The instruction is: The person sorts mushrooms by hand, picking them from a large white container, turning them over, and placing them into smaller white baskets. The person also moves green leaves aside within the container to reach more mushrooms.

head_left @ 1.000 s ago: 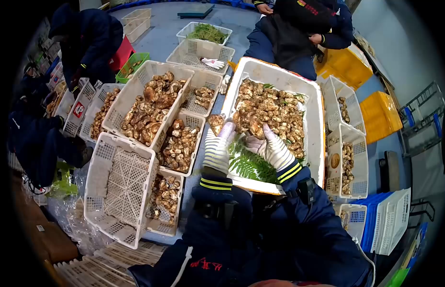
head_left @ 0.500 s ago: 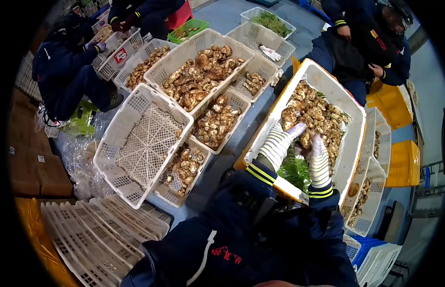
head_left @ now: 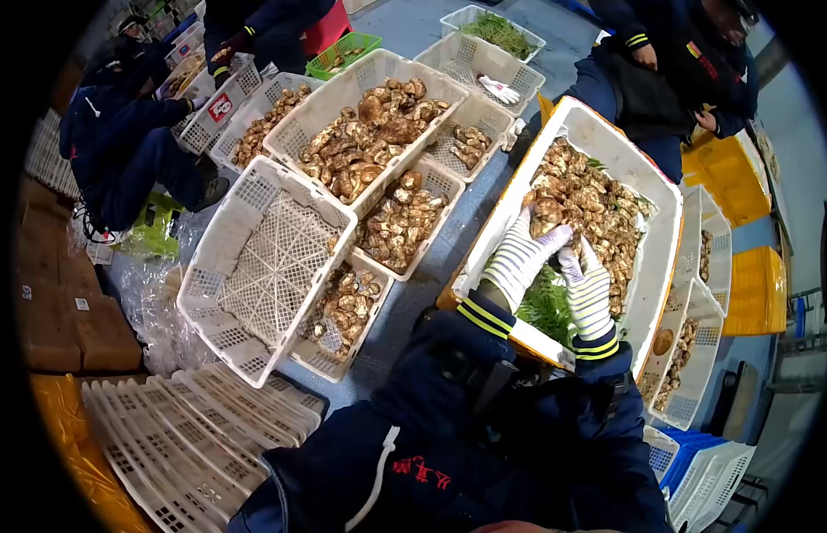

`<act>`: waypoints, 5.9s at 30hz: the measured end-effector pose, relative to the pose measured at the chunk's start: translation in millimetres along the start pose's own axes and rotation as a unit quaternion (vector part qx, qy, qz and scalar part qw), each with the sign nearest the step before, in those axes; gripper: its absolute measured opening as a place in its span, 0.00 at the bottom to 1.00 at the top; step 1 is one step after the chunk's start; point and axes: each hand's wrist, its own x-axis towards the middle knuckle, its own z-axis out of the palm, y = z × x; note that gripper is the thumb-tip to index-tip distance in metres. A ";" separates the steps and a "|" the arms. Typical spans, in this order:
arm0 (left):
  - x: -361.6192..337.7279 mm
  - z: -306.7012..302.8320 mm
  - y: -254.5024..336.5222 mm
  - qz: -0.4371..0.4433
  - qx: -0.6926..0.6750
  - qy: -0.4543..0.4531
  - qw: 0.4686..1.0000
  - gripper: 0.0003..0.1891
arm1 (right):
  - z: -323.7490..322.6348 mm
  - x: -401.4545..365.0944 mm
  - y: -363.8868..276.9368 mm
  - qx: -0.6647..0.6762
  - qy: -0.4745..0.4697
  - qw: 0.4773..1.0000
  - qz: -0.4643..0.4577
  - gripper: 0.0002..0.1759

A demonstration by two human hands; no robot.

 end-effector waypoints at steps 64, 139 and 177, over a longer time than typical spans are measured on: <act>-29.5 54.5 -81.5 -0.202 -0.135 0.072 0.967 0.07 | -103.4 -433.6 365.7 0.542 0.599 0.422 0.412 0.19; 10.3 58.1 -90.9 -0.239 -0.276 -0.044 0.930 0.18 | -144.8 -53.5 31.7 0.183 0.129 0.972 -0.067 0.38; 8.1 66.4 -84.2 -0.280 -0.461 -0.101 0.836 0.17 | -101.4 -43.1 70.0 0.797 -0.015 0.533 0.284 0.26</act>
